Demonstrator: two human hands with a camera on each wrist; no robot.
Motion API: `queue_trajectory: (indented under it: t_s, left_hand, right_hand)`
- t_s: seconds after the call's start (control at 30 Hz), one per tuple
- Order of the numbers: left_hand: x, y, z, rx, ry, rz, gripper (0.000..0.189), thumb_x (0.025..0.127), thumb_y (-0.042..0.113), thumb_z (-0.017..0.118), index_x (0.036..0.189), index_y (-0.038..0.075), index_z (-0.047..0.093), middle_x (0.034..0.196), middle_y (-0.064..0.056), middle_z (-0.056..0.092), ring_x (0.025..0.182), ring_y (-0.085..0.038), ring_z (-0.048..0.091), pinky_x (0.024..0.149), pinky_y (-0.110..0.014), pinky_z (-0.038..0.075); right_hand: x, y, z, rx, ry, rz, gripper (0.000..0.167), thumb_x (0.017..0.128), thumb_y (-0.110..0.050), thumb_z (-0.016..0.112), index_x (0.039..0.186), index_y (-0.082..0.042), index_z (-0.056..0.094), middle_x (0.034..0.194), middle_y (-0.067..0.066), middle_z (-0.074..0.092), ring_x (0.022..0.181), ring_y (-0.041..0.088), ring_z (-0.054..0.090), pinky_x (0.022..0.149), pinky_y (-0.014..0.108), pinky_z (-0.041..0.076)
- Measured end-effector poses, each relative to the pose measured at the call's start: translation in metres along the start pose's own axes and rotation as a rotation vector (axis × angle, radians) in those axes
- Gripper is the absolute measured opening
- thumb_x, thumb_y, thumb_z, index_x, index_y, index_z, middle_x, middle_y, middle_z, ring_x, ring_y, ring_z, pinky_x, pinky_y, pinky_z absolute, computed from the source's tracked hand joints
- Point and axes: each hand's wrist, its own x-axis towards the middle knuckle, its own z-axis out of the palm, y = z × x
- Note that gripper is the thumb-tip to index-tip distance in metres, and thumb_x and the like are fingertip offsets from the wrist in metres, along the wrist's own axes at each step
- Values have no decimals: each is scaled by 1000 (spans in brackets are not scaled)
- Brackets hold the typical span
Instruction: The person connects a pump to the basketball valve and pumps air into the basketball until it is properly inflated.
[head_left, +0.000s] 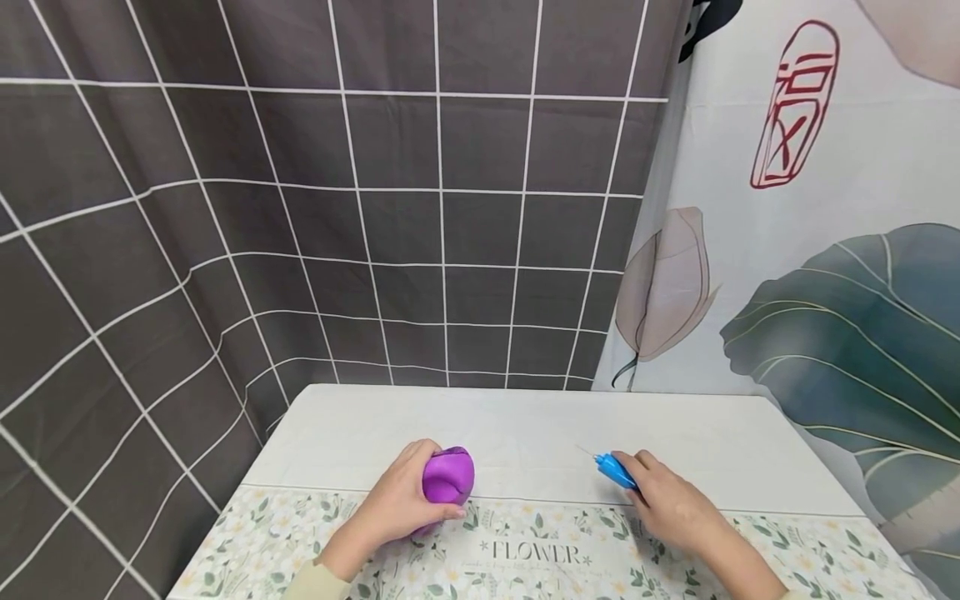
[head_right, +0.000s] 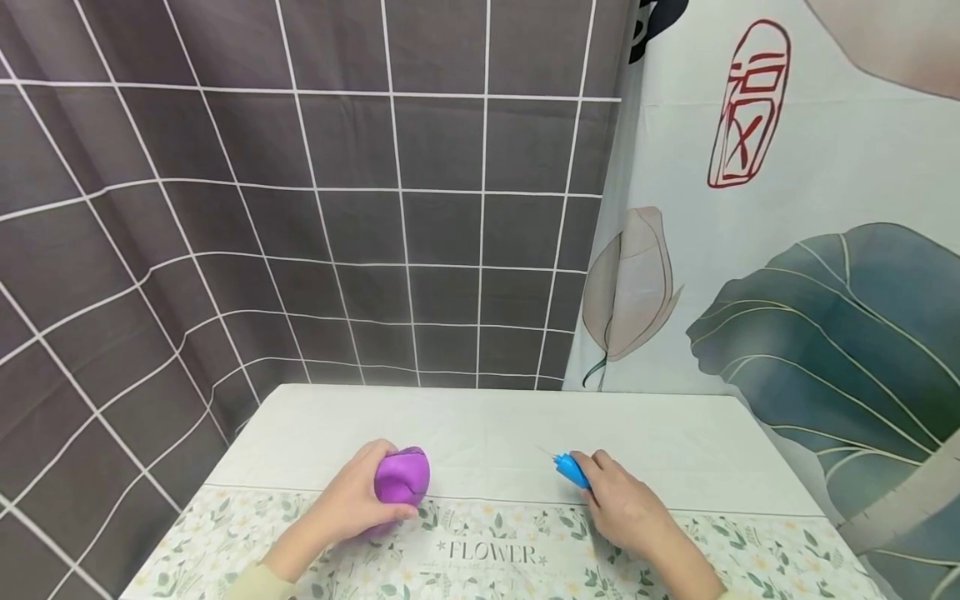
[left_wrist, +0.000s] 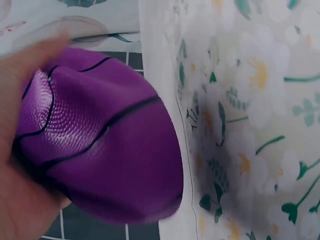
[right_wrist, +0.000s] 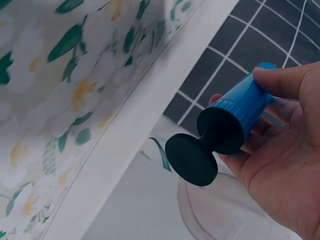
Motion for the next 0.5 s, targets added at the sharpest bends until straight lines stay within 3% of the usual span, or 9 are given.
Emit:
queue_trajectory:
  t_s: [0.1, 0.2, 0.37, 0.5]
  left_hand:
    - [-1, 2, -2, -94, -18, -27, 66, 73, 50, 87, 126, 22, 59, 118, 2, 63, 99, -18, 61, 74, -34, 55]
    - [0, 2, -4, -157, -7, -20, 61, 76, 50, 85, 129, 26, 65, 117, 2, 67, 98, -19, 64, 75, -33, 55]
    - [3, 1, -4, -205, 52, 56, 43, 76, 37, 88, 114, 22, 73, 99, 8, 70, 91, -11, 63, 77, -28, 55]
    - [4, 2, -3, -213, 109, 132, 32, 76, 29, 88, 105, 24, 75, 88, 14, 62, 87, -4, 53, 76, -25, 52]
  right_hand:
    - [-1, -4, -1, -4, 4, -14, 49, 92, -7, 71, 139, -4, 57, 106, 4, 60, 95, 20, 64, 81, 43, 60]
    - [-1, -7, -1, -12, 20, -27, 49, 92, -7, 72, 139, -5, 57, 106, 2, 60, 94, 17, 64, 78, 39, 60]
    - [-1, -11, -1, -21, 35, -53, 49, 92, -8, 72, 139, -6, 58, 107, 2, 60, 92, 13, 62, 74, 34, 59]
    - [-1, -16, -3, -13, 33, -74, 50, 92, -8, 72, 139, -7, 58, 107, 1, 60, 93, 14, 63, 73, 33, 59]
